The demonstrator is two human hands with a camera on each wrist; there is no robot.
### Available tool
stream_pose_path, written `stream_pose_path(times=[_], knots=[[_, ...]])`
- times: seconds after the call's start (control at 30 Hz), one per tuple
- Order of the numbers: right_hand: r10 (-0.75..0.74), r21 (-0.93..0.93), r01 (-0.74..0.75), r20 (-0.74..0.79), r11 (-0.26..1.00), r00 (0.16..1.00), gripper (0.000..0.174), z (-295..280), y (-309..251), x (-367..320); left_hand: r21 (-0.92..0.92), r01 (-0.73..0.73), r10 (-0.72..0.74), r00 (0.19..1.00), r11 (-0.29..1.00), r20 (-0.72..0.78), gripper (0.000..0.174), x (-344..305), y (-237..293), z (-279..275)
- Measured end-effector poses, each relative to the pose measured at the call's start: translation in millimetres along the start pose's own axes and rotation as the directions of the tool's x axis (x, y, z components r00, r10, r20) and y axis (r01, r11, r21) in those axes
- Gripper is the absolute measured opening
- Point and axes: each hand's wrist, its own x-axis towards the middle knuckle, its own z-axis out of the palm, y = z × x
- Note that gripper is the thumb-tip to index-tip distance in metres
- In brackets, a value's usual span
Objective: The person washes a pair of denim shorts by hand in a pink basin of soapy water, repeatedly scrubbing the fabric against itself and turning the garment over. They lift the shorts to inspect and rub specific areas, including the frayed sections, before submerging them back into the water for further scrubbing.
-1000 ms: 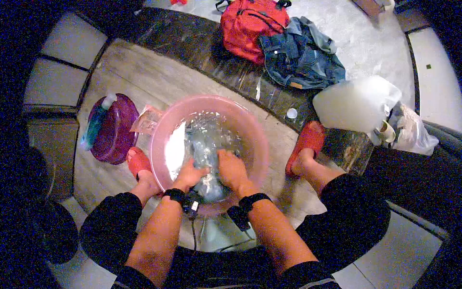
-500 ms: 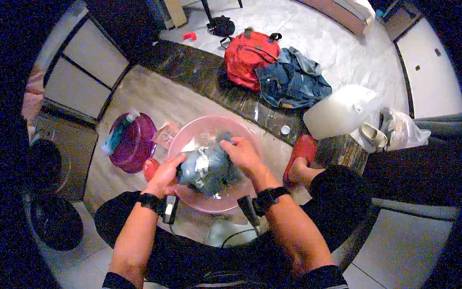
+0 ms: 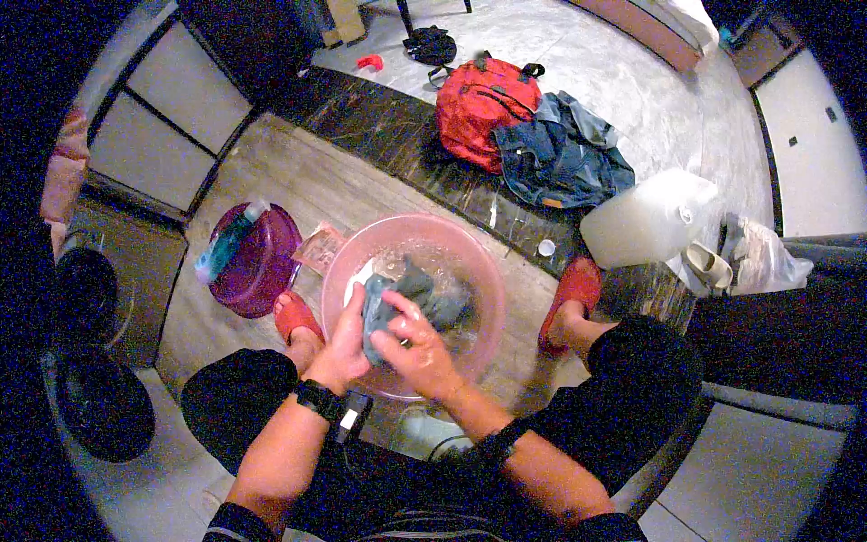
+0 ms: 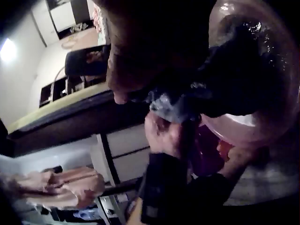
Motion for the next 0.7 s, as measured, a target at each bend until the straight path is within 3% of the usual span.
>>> stream_pose_path(times=[0.03,0.1,0.2,0.3,0.37,0.43,0.5,0.57,0.6,0.67,0.7], knots=[[-0.133,-0.25,0.128,-0.004,0.96,0.991,0.015,7,4,1,0.025,0.045,-0.042,0.993,0.999,-0.111,0.055,2,-4,3],[-0.263,-0.521,0.229,0.009,0.822,0.965,0.015,8,8,5,-0.01,0.04,-0.041,0.982,0.999,-0.185,0.05,3,-8,9],[-0.239,-0.473,0.131,-0.176,0.871,0.955,0.012,22,25,12,-0.159,0.008,-0.028,0.992,0.987,-0.123,0.044,10,-20,8],[-0.138,-0.774,0.057,-0.039,0.63,0.99,0.019,9,31,24,0.024,-0.041,0.046,0.96,0.999,-0.276,0.035,16,-27,16],[0.035,-0.538,-0.165,-0.244,0.827,0.969,0.03,5,28,35,0.166,-0.092,0.139,0.943,0.982,-0.301,0.032,17,-31,20],[0.273,-0.264,-0.399,-0.408,0.878,0.871,0.036,-1,39,43,0.279,-0.091,0.18,0.933,0.956,-0.311,0.035,14,-36,22],[0.471,0.151,-0.457,-0.459,0.877,0.753,0.04,-7,56,43,0.214,-0.068,0.126,0.955,0.974,-0.267,0.041,18,-34,14],[0.691,0.597,-0.422,-0.339,0.682,0.638,0.044,-16,44,39,0.114,-0.054,0.082,0.963,0.992,-0.257,0.044,20,-29,4],[0.628,0.672,-0.285,-0.342,0.684,0.699,0.037,-14,41,35,0.044,-0.054,0.064,0.961,0.998,-0.269,0.044,19,-20,9],[0.282,0.13,-0.251,-0.374,0.959,0.884,0.03,-6,36,19,-0.042,-0.073,0.057,0.952,0.996,-0.302,0.046,25,-10,-2],[0.105,-0.168,-0.161,-0.302,0.973,0.948,0.026,-1,33,13,-0.009,-0.06,0.054,0.946,0.998,-0.318,0.045,24,-8,3]])
